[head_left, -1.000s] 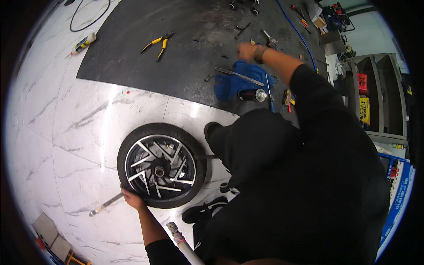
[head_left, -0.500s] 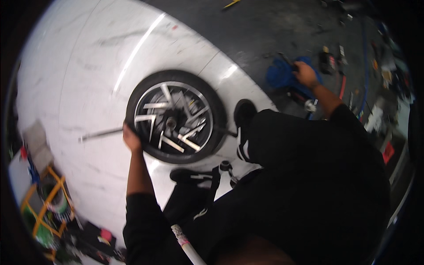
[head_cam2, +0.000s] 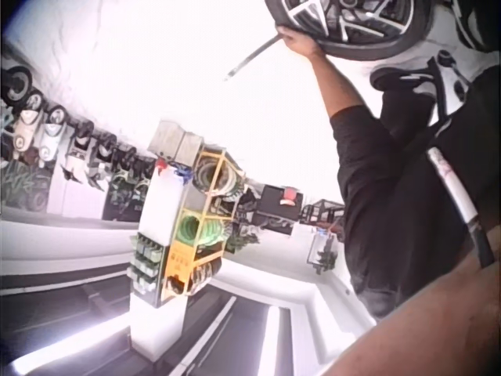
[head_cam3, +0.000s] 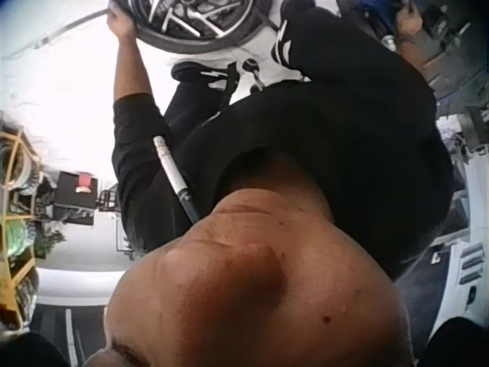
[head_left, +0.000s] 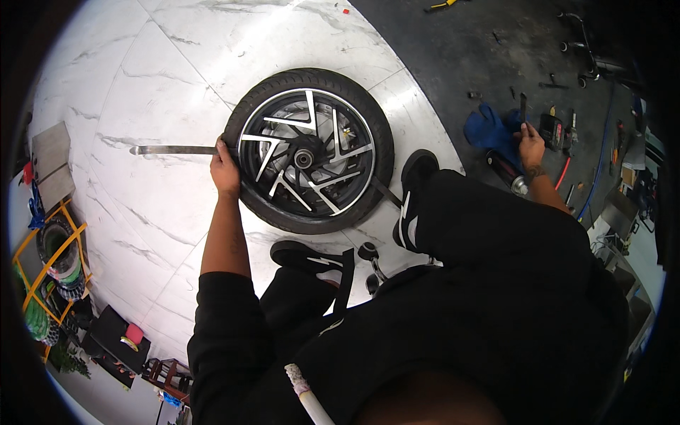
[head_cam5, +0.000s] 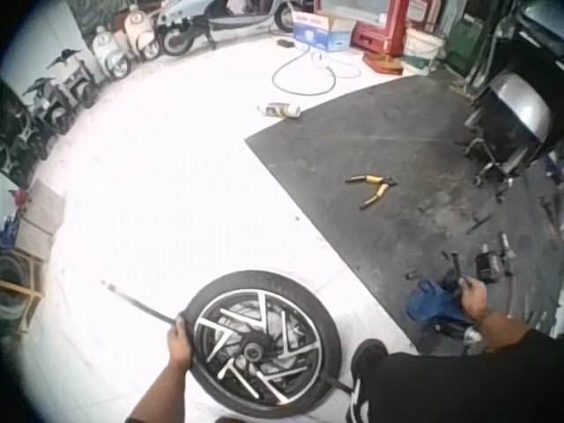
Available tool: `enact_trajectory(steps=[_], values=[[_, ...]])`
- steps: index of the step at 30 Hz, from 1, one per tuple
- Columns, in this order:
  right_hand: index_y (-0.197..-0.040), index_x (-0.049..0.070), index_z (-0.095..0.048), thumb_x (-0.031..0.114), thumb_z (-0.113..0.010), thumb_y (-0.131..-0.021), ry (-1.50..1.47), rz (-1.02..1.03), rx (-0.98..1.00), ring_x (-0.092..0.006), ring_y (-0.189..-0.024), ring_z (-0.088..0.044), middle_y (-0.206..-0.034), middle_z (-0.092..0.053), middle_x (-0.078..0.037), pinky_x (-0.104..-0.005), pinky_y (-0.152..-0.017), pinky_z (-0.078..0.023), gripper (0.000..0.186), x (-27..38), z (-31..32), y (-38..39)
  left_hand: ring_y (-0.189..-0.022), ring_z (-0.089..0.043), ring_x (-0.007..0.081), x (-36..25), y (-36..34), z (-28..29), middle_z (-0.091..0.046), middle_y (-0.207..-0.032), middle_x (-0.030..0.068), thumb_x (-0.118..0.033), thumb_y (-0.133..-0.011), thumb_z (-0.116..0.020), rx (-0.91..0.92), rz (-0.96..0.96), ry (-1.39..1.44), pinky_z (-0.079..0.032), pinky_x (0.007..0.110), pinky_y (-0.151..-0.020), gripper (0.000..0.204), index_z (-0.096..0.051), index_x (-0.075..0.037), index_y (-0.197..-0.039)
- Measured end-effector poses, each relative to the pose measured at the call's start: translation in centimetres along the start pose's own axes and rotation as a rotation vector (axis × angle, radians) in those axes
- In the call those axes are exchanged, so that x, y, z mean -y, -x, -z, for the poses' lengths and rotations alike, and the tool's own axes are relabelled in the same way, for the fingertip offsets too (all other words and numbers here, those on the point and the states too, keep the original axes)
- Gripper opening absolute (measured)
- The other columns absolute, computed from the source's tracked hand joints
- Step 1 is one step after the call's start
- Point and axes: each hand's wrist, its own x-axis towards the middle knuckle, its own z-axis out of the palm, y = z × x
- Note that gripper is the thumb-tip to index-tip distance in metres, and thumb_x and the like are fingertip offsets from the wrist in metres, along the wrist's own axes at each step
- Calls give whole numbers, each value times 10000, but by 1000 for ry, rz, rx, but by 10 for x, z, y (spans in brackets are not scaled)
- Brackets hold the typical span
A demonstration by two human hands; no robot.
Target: The person uses a pry bar to lever the tire bead off the rim, then removes the tire from the wheel. The person then uses a red air hose to inflate the tire.
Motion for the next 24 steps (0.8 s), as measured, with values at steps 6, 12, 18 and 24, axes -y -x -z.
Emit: enact_trajectory(steps=[6, 12, 18, 24], values=[[-1264, -16, -742, 507, -560, -1119, -183, -27, -130, -246, -941, -783, -1010, -826, -149, -357, -894, -582, 572, 50, 36, -32, -870, -688, 323, -4, 0, 1, -756, -943, 265, -632, -1120, -455, 33, 37, 18, -531, 441, -850, 809, -732, 122, -1216], [-1361, -28, -622, 532, -611, -1090, -919, -218, 281, -340, -1105, -733, -1161, -760, -221, -422, -1056, -548, 622, 201, 108, -25, -1077, -735, 402, 5, -5, 0, -763, -1118, 331, -651, -1106, -466, 62, 92, 11, -539, 456, -972, 824, -725, 119, -1246], [-1391, 54, -636, 356, -667, -1101, -265, 332, 793, -69, -820, -640, -1011, -707, -17, -237, -681, -516, 420, 361, 74, 36, -1317, -665, 421, 2, -2, 0, -720, -1340, 295, -578, -1143, -418, 83, -39, 81, -500, 438, -1106, 668, -651, -49, -1478], [-1015, 31, -755, 669, -464, -1109, 394, 650, 1045, -200, -774, -626, -820, -652, -59, -379, -730, -531, 708, 445, -80, 103, -1396, -615, 374, -5, -1, 7, -678, -1433, 276, -502, -1172, -396, 207, -26, 155, -453, 399, -1164, 619, -568, -51, -1558]])
